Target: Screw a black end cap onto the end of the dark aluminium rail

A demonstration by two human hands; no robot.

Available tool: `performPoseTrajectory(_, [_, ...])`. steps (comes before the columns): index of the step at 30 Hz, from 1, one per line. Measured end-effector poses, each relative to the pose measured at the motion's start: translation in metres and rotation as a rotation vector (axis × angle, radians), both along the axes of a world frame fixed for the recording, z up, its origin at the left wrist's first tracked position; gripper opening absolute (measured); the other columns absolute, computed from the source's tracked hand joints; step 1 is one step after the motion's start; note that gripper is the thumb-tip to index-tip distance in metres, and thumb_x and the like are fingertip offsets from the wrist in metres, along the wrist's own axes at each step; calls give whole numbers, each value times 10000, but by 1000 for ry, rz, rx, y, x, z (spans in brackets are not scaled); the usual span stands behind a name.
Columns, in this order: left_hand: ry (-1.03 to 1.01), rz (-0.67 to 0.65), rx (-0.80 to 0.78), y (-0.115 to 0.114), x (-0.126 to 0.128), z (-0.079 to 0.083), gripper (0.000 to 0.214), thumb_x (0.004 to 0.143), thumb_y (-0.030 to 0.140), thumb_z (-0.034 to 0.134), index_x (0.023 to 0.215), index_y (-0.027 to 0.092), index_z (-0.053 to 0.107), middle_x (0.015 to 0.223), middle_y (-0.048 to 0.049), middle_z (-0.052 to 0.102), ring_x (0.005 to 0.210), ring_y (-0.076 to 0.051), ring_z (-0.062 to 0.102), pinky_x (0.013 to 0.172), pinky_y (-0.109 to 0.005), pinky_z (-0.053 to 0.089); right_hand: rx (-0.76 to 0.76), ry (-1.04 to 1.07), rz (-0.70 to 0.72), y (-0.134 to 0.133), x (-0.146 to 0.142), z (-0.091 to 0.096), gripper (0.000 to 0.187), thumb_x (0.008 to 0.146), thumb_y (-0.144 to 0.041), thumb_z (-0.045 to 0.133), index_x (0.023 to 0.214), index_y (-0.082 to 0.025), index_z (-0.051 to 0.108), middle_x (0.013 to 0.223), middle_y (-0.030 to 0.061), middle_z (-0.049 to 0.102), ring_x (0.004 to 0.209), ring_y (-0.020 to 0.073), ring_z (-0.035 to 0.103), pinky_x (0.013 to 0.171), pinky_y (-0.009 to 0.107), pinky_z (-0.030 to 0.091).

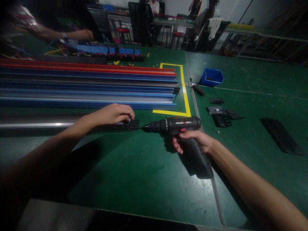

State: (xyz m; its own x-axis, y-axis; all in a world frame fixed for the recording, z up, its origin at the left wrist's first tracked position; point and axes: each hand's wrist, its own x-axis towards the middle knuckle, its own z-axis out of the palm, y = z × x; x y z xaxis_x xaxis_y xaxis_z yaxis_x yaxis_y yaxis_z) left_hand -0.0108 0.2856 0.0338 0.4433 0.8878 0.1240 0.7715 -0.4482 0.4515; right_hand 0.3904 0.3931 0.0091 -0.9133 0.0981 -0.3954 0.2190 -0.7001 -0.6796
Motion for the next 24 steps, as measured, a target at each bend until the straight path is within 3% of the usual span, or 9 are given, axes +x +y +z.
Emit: performPoseTrajectory(24, [3,-5,-1,0,0,0,241,977,212,535,1007,230,774,1031,-15,768,938,-148,705,859,-252,489,-39,35,-1,-2,-3,3,280,926,-280,788,1056,-32,798,971,131,794,828,200,790,762,267,652])
